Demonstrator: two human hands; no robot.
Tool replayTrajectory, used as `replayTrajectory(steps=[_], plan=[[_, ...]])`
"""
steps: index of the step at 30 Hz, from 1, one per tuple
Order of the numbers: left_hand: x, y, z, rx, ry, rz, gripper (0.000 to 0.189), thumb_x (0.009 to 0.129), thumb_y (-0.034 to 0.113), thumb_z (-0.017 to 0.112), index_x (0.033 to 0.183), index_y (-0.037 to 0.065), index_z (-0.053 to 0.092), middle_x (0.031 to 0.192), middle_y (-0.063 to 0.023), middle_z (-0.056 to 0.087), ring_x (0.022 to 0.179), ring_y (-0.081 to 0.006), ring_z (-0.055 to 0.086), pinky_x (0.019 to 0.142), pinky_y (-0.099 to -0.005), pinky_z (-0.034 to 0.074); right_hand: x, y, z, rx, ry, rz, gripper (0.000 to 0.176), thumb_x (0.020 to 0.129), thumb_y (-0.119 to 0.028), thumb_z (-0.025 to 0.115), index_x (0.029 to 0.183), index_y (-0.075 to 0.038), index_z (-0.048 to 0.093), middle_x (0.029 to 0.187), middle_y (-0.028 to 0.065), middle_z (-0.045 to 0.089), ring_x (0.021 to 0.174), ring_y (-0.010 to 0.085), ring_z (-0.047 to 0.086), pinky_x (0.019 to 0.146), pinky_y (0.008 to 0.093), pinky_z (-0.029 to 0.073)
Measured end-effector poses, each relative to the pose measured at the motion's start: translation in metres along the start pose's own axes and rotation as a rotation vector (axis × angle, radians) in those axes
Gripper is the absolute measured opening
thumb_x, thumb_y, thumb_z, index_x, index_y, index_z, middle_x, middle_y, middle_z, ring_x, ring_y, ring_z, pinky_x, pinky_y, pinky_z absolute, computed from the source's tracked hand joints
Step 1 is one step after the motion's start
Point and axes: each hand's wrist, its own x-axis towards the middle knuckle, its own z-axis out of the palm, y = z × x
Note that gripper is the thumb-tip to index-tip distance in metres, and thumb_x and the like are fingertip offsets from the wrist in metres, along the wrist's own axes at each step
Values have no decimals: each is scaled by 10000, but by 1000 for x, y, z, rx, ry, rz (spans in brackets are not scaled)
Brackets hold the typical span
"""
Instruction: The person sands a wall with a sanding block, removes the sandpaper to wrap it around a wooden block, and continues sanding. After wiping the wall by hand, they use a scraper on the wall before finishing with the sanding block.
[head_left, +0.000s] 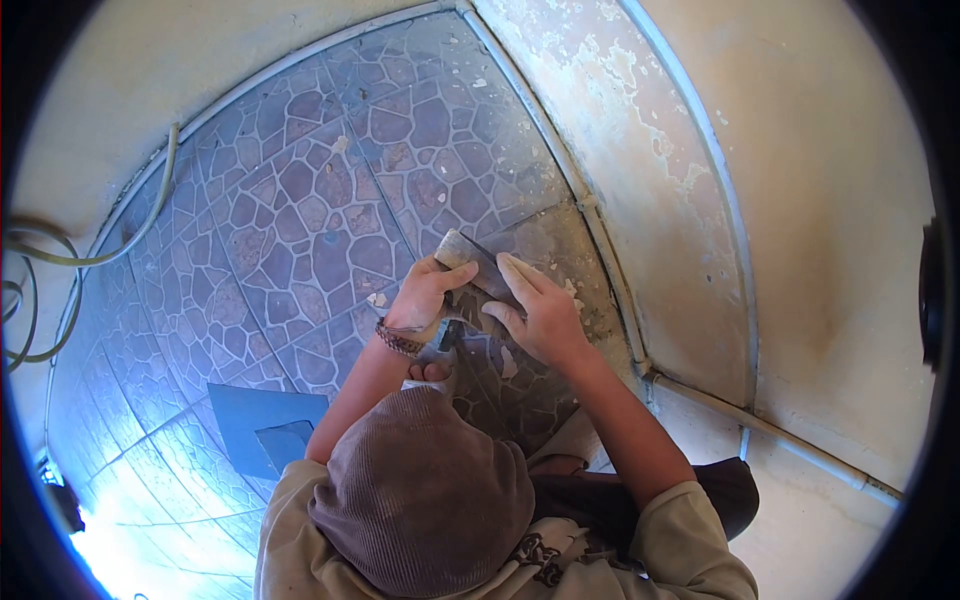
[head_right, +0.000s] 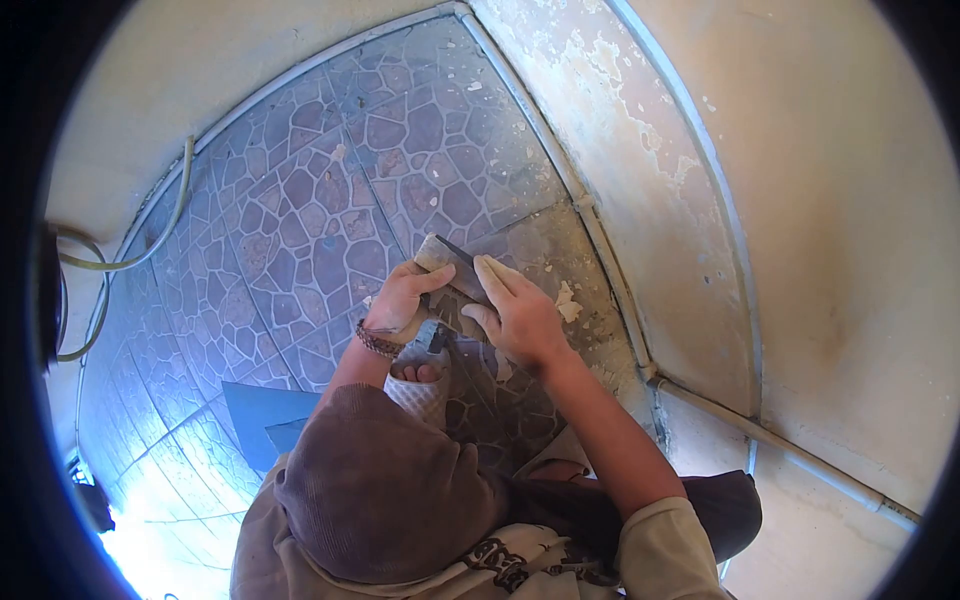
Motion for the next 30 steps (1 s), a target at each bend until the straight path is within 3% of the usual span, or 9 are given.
replayTrajectory(steps=[5,8,15,18,24,30], plan=[[-13,12,10,-111,-56,10,344,878,192,659,1103,-47,557,1013,-79,635,897,-172,627,784,-334,516,0,8,12,-109,82,-57,458,849,-135,643,1261,29,526,1202,231,577,1089,350,582,892,381,495],[-14,-8,23,-94,-88,187,366,887,165,650,1169,-29,521,1082,-72,610,953,-154,596,837,-325,482,1,10,17,-180,124,-98,427,837,-98,632,1235,32,548,1175,238,580,1057,370,584,878,393,499],[3,-25,22,-40,87,207,295,952,150,543,1216,22,502,1089,-41,593,934,-97,570,789,-260,477,6,1,27,-229,199,-98,386,816,-75,637,1193,-2,596,1149,224,565,1008,386,569,868,435,480],[3,-25,30,-150,202,312,310,996,197,457,1234,0,484,1148,-99,583,1024,-192,597,878,-342,496,10,-3,28,-231,224,-84,383,815,-83,646,1190,-16,605,1146,216,560,1014,383,557,872,440,464],[3,-15,26,-186,171,248,434,1022,349,350,1238,-4,483,1141,-119,584,1010,-202,599,860,-343,496,10,-2,36,-172,225,-43,394,816,-99,654,1200,-24,607,1176,231,530,1047,390,531,905,447,429],[6,-18,20,-22,222,242,279,988,202,455,1184,11,506,1040,-72,606,939,-156,606,796,-289,499,10,-3,34,-49,147,-16,397,809,-93,659,1198,-29,614,1190,242,520,1051,398,519,912,456,419]])
